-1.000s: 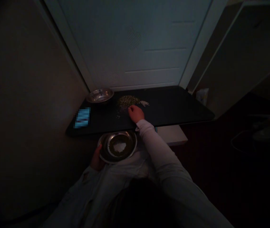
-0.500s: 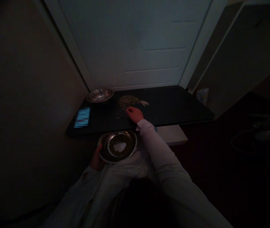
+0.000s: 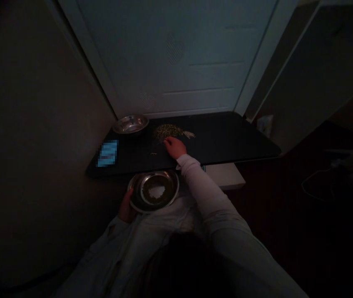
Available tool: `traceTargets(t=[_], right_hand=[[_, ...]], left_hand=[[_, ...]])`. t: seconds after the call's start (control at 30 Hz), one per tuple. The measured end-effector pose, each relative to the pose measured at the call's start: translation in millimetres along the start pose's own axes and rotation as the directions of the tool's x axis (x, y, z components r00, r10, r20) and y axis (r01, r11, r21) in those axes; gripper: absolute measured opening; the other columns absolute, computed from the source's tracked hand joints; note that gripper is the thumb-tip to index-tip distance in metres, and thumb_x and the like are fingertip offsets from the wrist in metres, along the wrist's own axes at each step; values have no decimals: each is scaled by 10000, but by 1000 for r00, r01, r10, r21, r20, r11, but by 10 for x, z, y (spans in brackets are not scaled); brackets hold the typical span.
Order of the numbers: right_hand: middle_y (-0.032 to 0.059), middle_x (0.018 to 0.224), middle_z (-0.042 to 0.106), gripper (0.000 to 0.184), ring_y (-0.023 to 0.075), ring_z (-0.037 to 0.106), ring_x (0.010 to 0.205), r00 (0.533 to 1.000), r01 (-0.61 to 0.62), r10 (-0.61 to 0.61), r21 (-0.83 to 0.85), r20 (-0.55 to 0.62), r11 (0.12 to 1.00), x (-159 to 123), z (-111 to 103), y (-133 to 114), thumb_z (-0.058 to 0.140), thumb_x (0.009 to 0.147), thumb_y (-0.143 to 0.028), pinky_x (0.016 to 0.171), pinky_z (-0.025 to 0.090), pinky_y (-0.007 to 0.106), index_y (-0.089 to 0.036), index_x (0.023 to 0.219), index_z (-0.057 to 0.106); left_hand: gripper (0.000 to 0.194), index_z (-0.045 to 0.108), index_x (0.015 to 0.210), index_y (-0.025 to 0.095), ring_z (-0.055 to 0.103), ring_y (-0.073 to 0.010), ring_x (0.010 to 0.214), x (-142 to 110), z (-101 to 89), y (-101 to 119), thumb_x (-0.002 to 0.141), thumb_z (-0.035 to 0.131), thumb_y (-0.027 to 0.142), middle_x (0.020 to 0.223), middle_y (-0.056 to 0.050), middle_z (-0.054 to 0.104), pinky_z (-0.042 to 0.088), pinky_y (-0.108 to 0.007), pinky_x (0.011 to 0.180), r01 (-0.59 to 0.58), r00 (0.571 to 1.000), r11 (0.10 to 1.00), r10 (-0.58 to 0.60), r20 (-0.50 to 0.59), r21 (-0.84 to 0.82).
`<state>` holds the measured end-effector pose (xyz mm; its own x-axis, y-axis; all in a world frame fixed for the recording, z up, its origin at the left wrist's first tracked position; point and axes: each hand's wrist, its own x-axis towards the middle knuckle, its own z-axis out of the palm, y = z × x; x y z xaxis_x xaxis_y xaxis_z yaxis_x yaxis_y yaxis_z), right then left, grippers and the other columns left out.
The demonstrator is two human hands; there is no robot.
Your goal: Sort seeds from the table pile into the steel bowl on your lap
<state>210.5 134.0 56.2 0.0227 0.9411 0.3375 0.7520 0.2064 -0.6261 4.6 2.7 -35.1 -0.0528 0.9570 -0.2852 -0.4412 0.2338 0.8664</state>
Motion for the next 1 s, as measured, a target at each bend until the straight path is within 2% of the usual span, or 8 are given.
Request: traceTargets(t=[0.23, 0.43, 0.63, 0.73, 1.0], right_hand=[[26, 905, 593, 264, 139, 514, 816, 998, 43, -43, 10, 46, 999, -22, 5, 21, 377, 764, -329, 716, 367, 243, -198, 882, 573], [11, 839, 599, 252, 118, 512, 753, 996, 35, -41, 70, 81, 997, -40, -32, 18, 391, 752, -312, 697, 367, 233, -185, 861, 579], [16, 714, 589, 253, 101, 514, 644, 996, -80, 87, 250, -19, 965, -157, -102, -28, 406, 726, -325, 612, 386, 213, -140, 788, 568], [-2, 650, 579, 232, 88, 509, 560, 991, -133, 129, 290, 34, 948, -296, -91, -112, 432, 705, -339, 541, 381, 200, -153, 776, 551], [-14, 637, 600, 192, 96, 533, 577, 991, -135, 132, 118, 34, 984, -466, 10, -339, 415, 727, -346, 526, 349, 198, -199, 776, 527]], left_hand=[[373, 559, 963, 222, 454, -248, 1053, -64, 116, 87, 652, 496, 418, 948, -50, 628, 329, -413, 905, 35, 999, 999, -34, 23, -15], [374, 548, 980, 244, 437, -240, 1074, -35, 60, 44, 640, 517, 397, 977, -30, 618, 320, -394, 918, 0, 1000, 1000, 1, 12, -14], [353, 552, 954, 252, 412, -239, 1098, 19, -67, -31, 612, 558, 342, 992, -38, 609, 311, -389, 925, -50, 999, 999, 50, -11, 5], [350, 555, 942, 247, 404, -228, 1105, 7, -87, -24, 595, 579, 288, 986, -41, 610, 310, -378, 924, -87, 996, 996, 87, -8, 4], [307, 588, 780, 244, 316, -218, 1168, -36, -145, 20, 489, 636, 161, 980, -20, 610, 221, -355, 976, -135, 988, 989, 139, -66, 61]])
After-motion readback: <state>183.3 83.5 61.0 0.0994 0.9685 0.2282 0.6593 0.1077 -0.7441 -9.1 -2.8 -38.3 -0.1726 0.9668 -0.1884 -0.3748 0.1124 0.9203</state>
